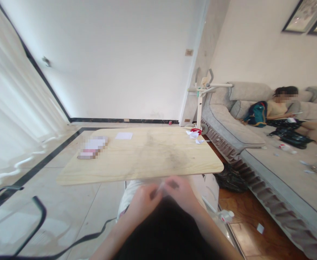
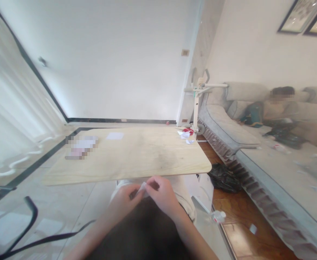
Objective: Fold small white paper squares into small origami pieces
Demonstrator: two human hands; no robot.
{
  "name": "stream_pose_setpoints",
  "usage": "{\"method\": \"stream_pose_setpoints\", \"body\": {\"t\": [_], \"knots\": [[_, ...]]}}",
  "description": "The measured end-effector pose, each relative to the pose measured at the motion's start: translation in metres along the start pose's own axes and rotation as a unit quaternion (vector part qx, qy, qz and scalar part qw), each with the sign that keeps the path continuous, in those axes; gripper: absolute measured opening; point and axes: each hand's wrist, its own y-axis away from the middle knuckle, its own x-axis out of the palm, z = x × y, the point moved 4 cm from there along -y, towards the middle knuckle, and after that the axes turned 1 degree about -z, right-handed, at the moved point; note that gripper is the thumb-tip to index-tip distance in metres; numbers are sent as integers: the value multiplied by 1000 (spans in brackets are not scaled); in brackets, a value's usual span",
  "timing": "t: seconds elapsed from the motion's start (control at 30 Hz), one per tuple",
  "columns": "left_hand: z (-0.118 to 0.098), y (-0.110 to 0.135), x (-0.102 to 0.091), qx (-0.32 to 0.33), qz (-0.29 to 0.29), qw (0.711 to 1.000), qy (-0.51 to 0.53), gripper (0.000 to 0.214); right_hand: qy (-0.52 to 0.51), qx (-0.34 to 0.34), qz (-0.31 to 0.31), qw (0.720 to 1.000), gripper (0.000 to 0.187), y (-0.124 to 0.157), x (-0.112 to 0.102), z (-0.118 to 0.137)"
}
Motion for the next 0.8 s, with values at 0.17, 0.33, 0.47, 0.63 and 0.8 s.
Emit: {"method": "stream_pose_setpoints", "body": {"t": [0.17,0.33,0.47,0.63,0.8], "knots": [[1,0,5,43,34,995,-80,27,65,-31,-11,997,8,2,4,-1],[0,1,4,49,23,992,-113,24,101,-64,-23,993,7,3,8,5],[-3,0,2,38,34,995,-80,20,76,-59,-18,995,8,3,7,3],[5,-3,1,-12,43,999,-9,24,20,-35,1,999,15,4,4,-2],[16,-6,1,-61,52,991,104,27,8,-74,56,996,33,10,3,11]]}}
